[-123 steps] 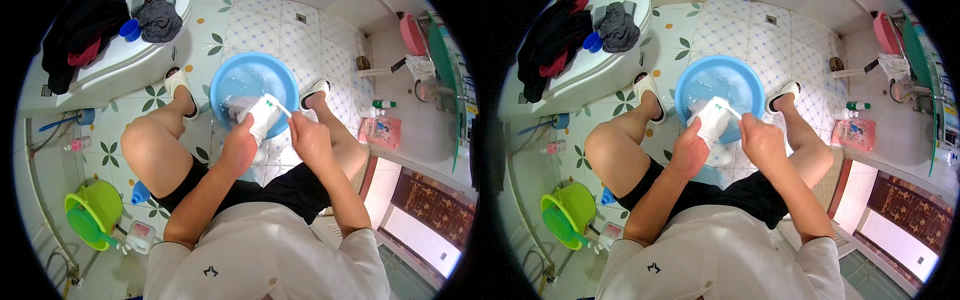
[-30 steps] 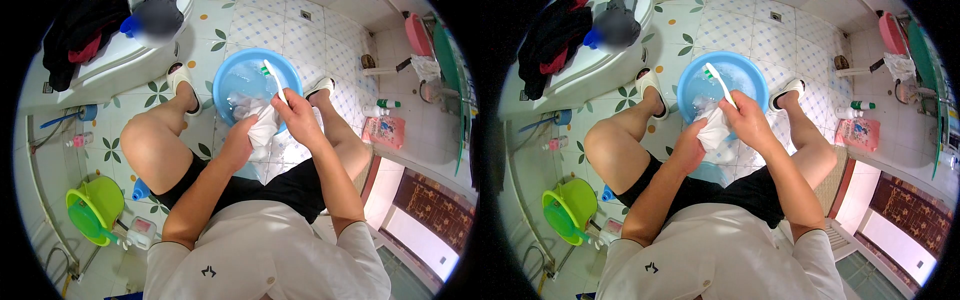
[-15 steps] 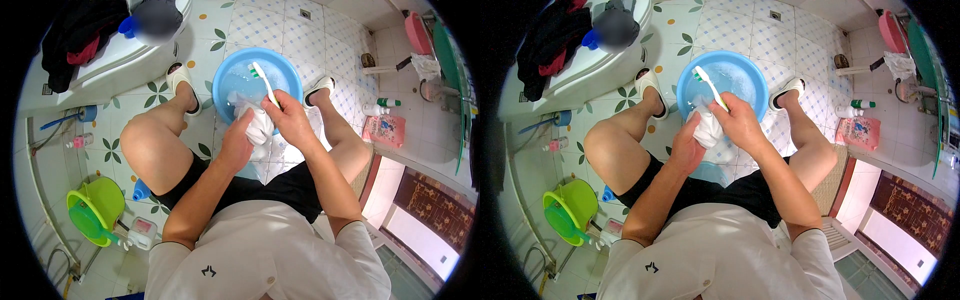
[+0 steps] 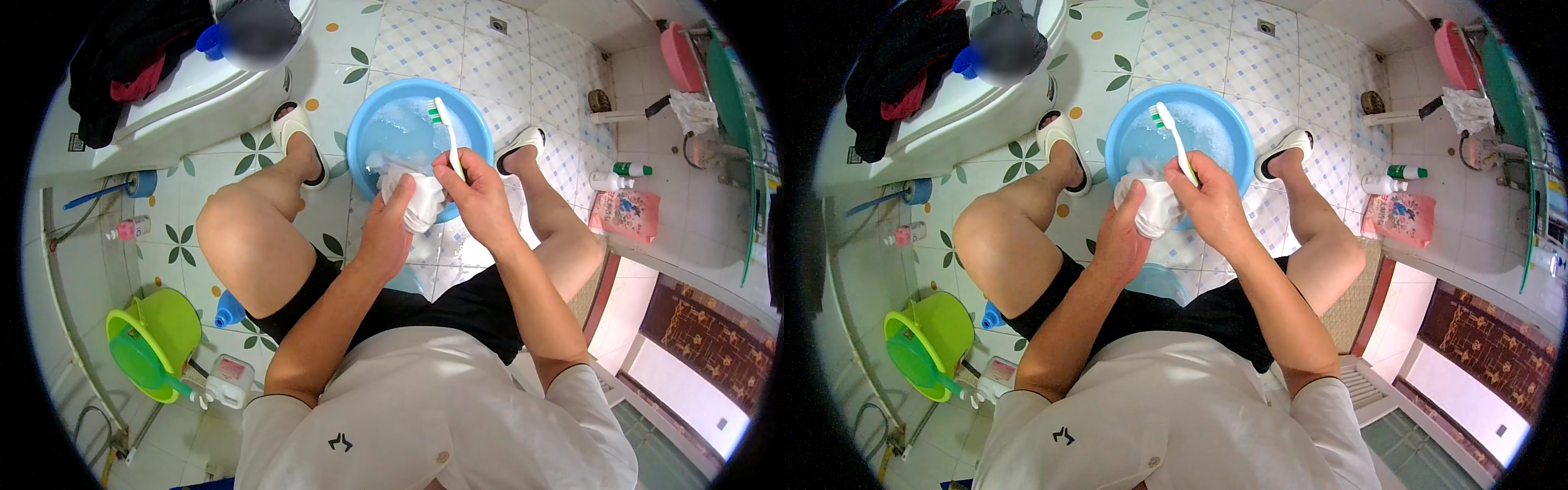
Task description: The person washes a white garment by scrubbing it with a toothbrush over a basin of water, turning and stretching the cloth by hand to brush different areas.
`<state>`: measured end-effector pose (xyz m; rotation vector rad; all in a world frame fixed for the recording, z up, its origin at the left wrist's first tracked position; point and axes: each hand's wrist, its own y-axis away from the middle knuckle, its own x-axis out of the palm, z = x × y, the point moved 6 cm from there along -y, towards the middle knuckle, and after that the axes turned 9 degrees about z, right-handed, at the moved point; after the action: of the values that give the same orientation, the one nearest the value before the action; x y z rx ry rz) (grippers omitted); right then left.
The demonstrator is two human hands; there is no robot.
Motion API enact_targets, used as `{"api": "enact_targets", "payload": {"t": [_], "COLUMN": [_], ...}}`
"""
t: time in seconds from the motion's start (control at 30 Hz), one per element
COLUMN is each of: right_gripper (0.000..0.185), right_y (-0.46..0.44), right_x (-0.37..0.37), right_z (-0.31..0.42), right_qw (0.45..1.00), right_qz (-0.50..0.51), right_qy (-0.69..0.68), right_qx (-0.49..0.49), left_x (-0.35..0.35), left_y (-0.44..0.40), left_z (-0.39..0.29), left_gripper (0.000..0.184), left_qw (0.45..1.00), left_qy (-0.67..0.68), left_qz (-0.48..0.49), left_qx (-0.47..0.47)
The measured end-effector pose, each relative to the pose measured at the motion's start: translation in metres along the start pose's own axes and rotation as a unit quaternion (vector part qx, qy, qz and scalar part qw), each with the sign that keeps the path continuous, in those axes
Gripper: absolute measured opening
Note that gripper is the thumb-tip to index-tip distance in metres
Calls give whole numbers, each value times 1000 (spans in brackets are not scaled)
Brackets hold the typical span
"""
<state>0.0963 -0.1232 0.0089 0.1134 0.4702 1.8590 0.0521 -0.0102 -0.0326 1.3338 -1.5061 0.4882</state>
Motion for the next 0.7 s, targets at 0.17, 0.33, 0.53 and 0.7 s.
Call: {"api": "enact_targets", "payload": {"t": [0.17,0.33,0.53,0.7], "right_gripper": [21,25,22,20], "right_y": [4,31,68,79], "right_x": [-6,-24,-23,-22], "right_z": [2,8,40,40], "right_qw": [997,993,945,928], "right_qz": [-23,-39,-8,2], "right_qy": [38,98,326,373], "right_qx": [-61,-50,-7,-3], "left_x": [-6,-5,0,0], "left_y": [0,1,7,7], "left_z": [2,-3,-10,-11], "left_gripper": [36,36,35,33], "left_qw": [999,995,976,967], "left_qy": [-26,-93,-211,-246], "left_qz": [-14,-19,-32,-30], "left_qx": [10,27,49,66]}}
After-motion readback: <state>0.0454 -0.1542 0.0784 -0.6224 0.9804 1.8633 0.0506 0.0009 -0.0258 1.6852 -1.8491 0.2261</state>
